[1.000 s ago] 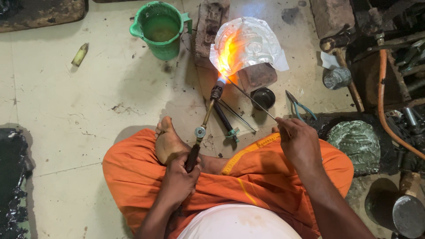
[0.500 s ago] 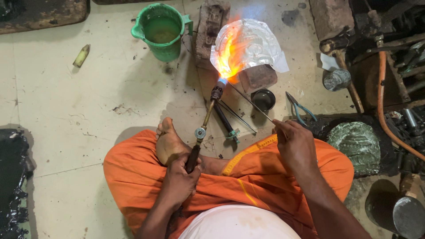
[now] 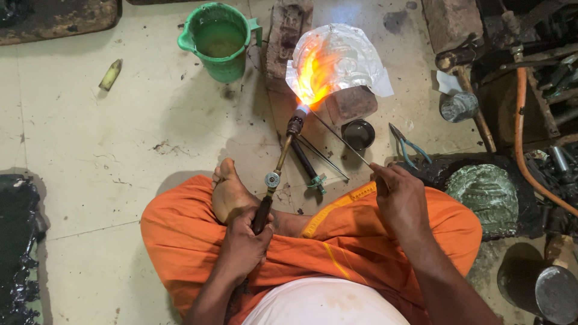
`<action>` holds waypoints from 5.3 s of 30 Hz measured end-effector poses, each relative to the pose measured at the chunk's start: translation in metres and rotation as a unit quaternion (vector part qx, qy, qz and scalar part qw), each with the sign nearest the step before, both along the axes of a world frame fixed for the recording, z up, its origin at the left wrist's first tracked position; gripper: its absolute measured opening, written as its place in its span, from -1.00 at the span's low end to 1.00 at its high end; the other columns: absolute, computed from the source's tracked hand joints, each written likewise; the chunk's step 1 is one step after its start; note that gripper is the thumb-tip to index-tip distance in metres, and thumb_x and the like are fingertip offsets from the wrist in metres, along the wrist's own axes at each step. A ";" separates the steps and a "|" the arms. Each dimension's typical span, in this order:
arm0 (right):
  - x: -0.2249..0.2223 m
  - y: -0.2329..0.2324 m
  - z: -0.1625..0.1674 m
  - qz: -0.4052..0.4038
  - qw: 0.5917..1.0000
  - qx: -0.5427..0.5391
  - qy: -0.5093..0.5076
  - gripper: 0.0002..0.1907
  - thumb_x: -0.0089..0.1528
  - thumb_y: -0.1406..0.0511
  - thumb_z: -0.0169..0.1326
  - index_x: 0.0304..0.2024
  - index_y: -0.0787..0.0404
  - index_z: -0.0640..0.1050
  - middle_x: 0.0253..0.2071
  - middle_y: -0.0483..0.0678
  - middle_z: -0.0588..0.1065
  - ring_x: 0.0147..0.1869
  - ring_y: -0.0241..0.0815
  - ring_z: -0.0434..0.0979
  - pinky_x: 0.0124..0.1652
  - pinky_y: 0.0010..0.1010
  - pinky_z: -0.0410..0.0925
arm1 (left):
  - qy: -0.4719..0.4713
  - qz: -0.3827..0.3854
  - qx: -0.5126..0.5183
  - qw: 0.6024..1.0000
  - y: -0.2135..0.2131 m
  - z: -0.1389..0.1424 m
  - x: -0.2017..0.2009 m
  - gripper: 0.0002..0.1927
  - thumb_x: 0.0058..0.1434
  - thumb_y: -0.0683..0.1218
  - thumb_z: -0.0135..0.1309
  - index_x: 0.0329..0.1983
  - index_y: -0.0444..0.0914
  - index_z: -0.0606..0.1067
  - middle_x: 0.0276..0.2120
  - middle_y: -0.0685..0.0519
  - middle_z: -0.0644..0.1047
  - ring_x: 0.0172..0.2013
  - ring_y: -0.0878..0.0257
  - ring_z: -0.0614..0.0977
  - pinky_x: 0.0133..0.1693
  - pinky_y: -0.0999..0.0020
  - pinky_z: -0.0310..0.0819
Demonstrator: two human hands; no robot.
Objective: The person sits on the workshop floor holding a gas torch in one hand and a long thin metal rod in the other, heating the rod in the flame and applying it to a white face-shaped mold. They use pliers to hold and reposition the mold and paper around it while repeatedly reheating the rod.
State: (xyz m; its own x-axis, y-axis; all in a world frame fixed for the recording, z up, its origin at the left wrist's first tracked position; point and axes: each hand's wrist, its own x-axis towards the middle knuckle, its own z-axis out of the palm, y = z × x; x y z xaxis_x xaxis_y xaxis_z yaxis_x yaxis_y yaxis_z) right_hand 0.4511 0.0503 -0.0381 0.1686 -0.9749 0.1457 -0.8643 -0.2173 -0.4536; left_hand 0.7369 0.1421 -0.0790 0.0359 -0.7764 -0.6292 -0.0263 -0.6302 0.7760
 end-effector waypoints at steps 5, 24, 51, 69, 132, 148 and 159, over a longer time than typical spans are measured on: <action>0.002 0.002 0.000 -0.012 1.000 0.008 -0.007 -0.74 0.27 0.44 0.08 0.00 0.28 0.64 -0.28 0.07 0.59 -0.26 0.08 0.61 -0.24 -0.19 0.44 | -0.001 0.007 0.006 1.000 0.001 -0.002 0.000 -0.85 0.24 -0.19 0.05 -0.14 -0.32 0.49 -0.73 0.09 0.39 -0.80 0.34 0.40 -0.71 0.38 0.29; 0.002 0.004 -0.002 -0.020 1.000 -0.001 -0.011 -0.74 0.26 0.46 0.09 -0.01 0.29 0.64 -0.26 0.09 0.60 -0.25 0.09 0.62 -0.23 -0.19 0.44 | 0.016 0.036 -0.015 0.999 0.008 -0.007 0.000 -0.82 0.24 -0.19 0.08 -0.10 -0.29 0.49 -0.71 0.12 0.40 -0.78 0.37 0.39 -0.69 0.41 0.31; -0.002 -0.062 0.006 -0.048 0.991 -0.080 0.097 -0.79 0.29 0.32 0.14 -0.05 0.05 0.70 -0.26 0.01 0.59 -0.25 0.11 0.59 -0.23 -0.10 0.43 | -0.041 0.027 -0.009 0.999 -0.069 0.004 0.018 -0.80 0.14 -0.21 0.10 -0.15 -0.27 0.57 -0.67 0.07 0.48 -0.77 0.33 0.45 -0.70 0.42 0.30; 0.023 -0.104 0.001 -0.010 0.991 -0.058 0.116 -0.76 0.28 0.32 0.09 -0.06 0.07 0.70 -0.21 0.02 0.59 -0.19 0.14 0.58 -0.19 -0.06 0.42 | 0.044 0.056 -0.018 0.997 -0.070 -0.010 0.021 -0.82 0.16 -0.24 0.08 -0.16 -0.31 0.53 -0.67 0.08 0.46 -0.75 0.36 0.44 -0.69 0.44 0.29; 0.020 -0.102 0.005 -0.022 0.995 -0.036 0.095 -0.77 0.26 0.34 0.11 -0.07 0.09 0.70 -0.21 0.04 0.60 -0.20 0.13 0.61 -0.17 -0.09 0.45 | 0.044 0.047 -0.011 0.998 -0.069 -0.005 0.022 -0.81 0.17 -0.22 0.07 -0.14 -0.30 0.53 -0.67 0.09 0.45 -0.77 0.37 0.43 -0.73 0.45 0.24; 0.018 -0.102 0.000 -0.007 0.994 -0.048 0.097 -0.77 0.26 0.35 0.11 -0.07 0.12 0.70 -0.23 0.07 0.59 -0.20 0.16 0.59 -0.17 -0.07 0.43 | 0.035 0.042 -0.013 0.998 -0.068 -0.012 0.021 -0.81 0.17 -0.22 0.07 -0.14 -0.29 0.53 -0.67 0.09 0.45 -0.78 0.37 0.42 -0.74 0.44 0.22; 0.021 -0.101 0.002 -0.023 0.995 -0.029 0.095 -0.78 0.26 0.34 0.12 -0.07 0.12 0.69 -0.23 0.06 0.59 -0.22 0.14 0.60 -0.19 -0.08 0.44 | 0.011 0.040 -0.015 0.999 -0.069 -0.003 0.022 -0.83 0.16 -0.21 0.10 -0.17 -0.28 0.55 -0.67 0.10 0.47 -0.76 0.39 0.44 -0.70 0.46 0.30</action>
State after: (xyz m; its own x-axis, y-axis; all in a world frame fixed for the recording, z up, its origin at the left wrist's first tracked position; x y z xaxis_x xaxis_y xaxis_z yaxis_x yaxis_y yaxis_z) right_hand 0.4718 -0.0510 -0.0362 0.1539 -0.9729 0.1727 -0.9427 -0.1969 -0.2694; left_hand 0.7585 0.0732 -0.0819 0.0863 -0.7902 -0.6067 0.0404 -0.6057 0.7947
